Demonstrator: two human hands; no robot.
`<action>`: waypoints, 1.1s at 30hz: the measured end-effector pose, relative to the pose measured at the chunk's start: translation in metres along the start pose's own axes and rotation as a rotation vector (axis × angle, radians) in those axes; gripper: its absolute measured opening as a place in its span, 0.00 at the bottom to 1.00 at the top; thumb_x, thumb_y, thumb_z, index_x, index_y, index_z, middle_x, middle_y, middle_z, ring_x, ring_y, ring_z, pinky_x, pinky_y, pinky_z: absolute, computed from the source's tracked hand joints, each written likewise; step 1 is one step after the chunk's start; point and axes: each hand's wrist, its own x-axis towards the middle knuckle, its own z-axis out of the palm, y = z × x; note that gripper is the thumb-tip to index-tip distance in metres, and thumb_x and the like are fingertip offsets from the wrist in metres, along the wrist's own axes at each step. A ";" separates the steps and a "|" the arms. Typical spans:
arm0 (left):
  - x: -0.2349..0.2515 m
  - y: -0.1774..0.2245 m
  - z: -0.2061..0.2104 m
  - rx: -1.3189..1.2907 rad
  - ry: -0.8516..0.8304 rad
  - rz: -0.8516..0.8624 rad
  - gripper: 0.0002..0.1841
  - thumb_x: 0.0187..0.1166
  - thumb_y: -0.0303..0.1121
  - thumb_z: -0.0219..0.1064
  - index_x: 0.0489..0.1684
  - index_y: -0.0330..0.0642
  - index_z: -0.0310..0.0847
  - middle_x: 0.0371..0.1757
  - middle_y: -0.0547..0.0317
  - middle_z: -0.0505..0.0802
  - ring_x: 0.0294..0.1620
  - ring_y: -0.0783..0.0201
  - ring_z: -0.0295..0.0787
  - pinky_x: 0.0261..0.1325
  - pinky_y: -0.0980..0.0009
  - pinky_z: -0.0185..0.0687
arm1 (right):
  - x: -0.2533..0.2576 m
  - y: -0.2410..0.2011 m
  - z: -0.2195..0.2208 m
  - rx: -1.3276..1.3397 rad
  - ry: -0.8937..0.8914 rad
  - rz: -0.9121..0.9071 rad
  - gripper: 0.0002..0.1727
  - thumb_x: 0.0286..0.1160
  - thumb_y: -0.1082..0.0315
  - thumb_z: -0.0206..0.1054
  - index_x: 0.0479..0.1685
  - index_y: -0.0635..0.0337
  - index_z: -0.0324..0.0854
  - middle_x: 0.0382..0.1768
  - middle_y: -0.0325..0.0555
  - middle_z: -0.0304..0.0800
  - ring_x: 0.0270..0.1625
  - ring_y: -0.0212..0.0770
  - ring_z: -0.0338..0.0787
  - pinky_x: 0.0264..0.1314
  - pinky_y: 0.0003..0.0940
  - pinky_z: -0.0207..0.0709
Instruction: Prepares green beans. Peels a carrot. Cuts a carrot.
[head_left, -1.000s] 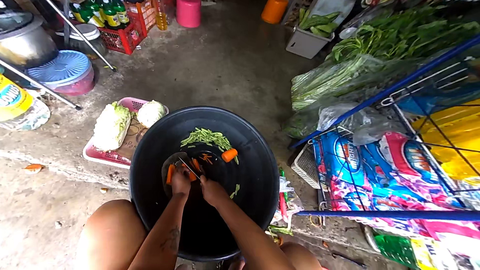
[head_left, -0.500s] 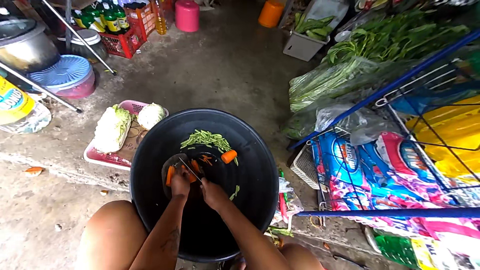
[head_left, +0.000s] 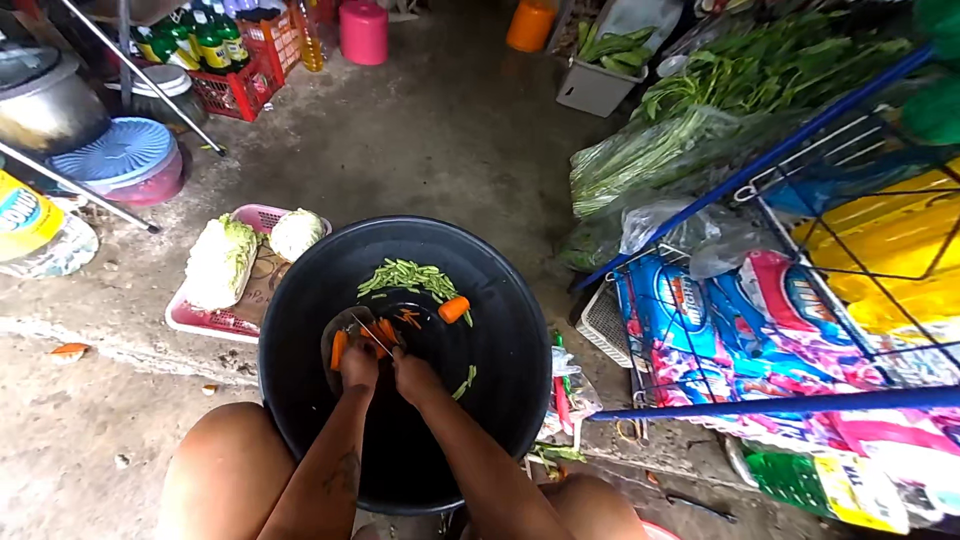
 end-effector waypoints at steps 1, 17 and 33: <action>0.000 -0.001 0.000 -0.003 0.004 0.006 0.11 0.86 0.29 0.62 0.54 0.36 0.89 0.60 0.44 0.93 0.65 0.50 0.90 0.73 0.52 0.81 | 0.000 0.000 0.000 -0.001 0.006 -0.006 0.26 0.97 0.59 0.43 0.89 0.52 0.61 0.68 0.62 0.86 0.70 0.62 0.88 0.71 0.61 0.80; 0.001 0.001 -0.007 -0.013 -0.039 -0.019 0.11 0.86 0.29 0.62 0.58 0.35 0.87 0.63 0.42 0.91 0.66 0.49 0.89 0.74 0.52 0.80 | -0.016 0.010 -0.004 -0.010 -0.022 -0.053 0.24 0.98 0.56 0.42 0.85 0.53 0.64 0.62 0.61 0.89 0.65 0.61 0.91 0.66 0.61 0.83; 0.003 0.002 -0.006 0.027 -0.078 -0.014 0.13 0.87 0.31 0.61 0.60 0.34 0.87 0.60 0.41 0.93 0.64 0.47 0.90 0.73 0.48 0.80 | 0.007 0.029 -0.006 0.243 -0.052 -0.073 0.27 0.98 0.55 0.45 0.88 0.59 0.59 0.61 0.66 0.86 0.56 0.61 0.92 0.60 0.58 0.84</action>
